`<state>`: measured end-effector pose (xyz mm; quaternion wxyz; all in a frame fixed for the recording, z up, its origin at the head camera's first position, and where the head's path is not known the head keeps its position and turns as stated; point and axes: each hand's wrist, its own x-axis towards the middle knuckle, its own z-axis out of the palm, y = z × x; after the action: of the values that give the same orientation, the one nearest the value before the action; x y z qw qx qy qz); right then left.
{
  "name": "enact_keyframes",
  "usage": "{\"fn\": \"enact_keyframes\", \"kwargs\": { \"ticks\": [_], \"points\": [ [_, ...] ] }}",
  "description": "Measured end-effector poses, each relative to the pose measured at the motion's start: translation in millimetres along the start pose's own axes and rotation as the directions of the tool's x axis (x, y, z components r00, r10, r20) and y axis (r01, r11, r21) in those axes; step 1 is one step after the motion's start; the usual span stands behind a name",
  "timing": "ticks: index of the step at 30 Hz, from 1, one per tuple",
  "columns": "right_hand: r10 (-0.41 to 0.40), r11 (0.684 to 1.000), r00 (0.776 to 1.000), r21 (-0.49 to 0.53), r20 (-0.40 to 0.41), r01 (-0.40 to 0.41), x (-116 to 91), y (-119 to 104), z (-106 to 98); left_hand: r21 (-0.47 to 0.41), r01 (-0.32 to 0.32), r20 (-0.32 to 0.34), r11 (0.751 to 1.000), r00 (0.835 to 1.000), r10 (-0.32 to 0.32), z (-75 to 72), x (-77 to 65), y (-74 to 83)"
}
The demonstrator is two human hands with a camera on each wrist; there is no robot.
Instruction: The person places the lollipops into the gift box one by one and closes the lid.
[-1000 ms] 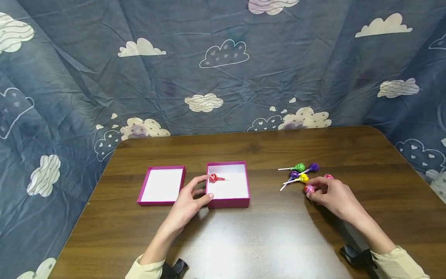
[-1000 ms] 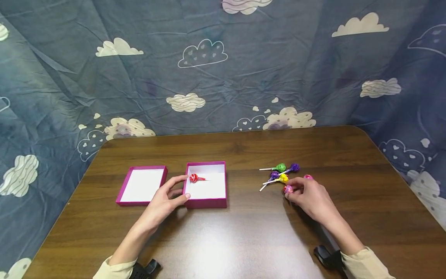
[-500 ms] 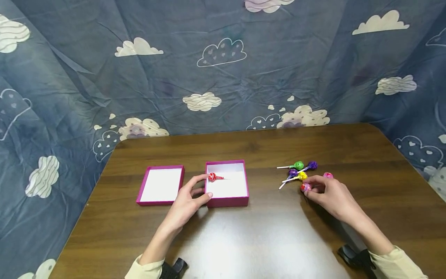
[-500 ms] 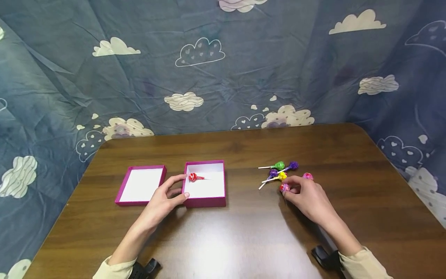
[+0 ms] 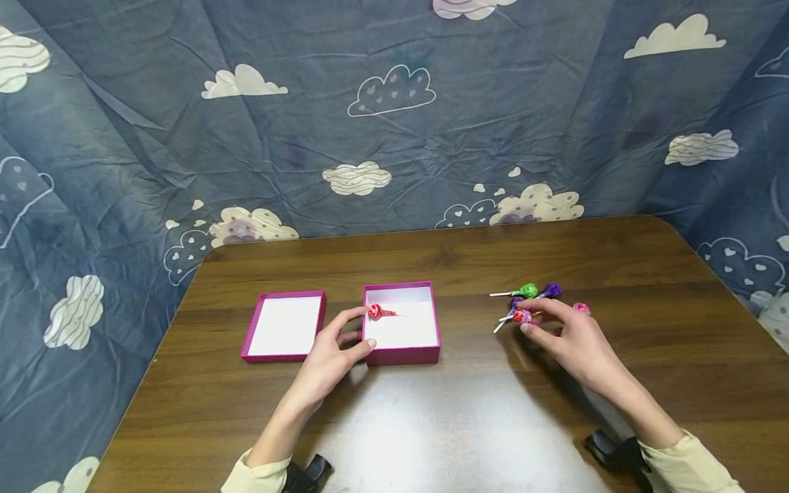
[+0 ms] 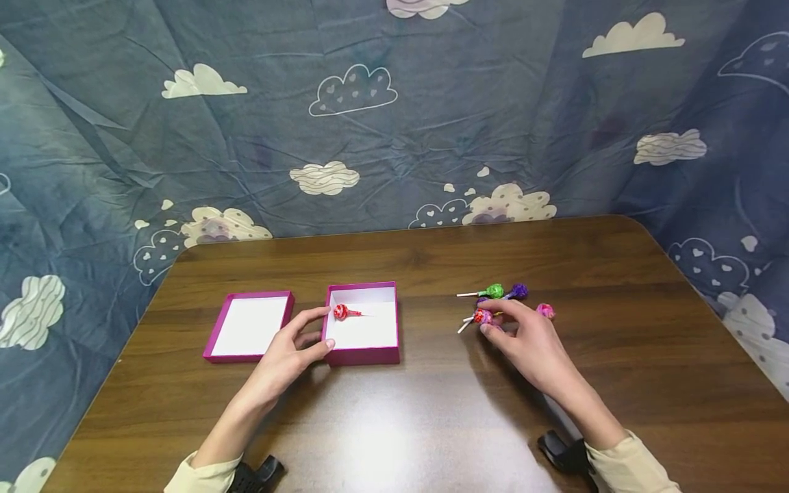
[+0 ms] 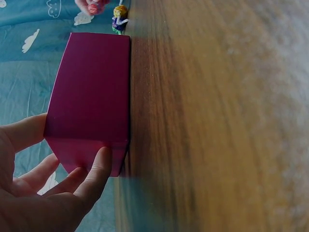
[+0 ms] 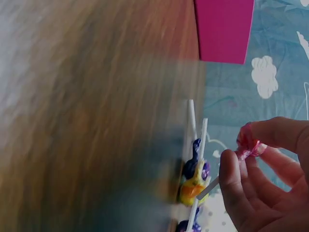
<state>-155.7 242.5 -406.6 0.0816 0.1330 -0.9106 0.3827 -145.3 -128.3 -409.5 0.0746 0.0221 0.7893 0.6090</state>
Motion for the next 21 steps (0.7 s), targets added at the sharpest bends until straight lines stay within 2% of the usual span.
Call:
{"fn": "enact_keyframes", "kwargs": {
  "ticks": [7, 15, 21],
  "points": [
    [-0.06, 0.989, 0.997, 0.129, -0.05, 0.066, 2.9, -10.9, 6.9, -0.003, -0.004, 0.006, 1.0, 1.0, 0.004, 0.0, 0.5, -0.4],
    [-0.047, 0.974, 0.998, 0.218, -0.041, 0.055, 6.6, -25.5, 11.2, 0.001, 0.001, 0.002, 1.0, 1.0, -0.001, -0.2, 0.7, -2.5],
    [-0.085, 0.95, 0.996, 0.3, -0.033, 0.091, 9.4, -35.4, 16.0, 0.001, -0.001, 0.001, 1.0, 1.0, 0.001, -1.0, 0.6, -3.7]
  ]
}}
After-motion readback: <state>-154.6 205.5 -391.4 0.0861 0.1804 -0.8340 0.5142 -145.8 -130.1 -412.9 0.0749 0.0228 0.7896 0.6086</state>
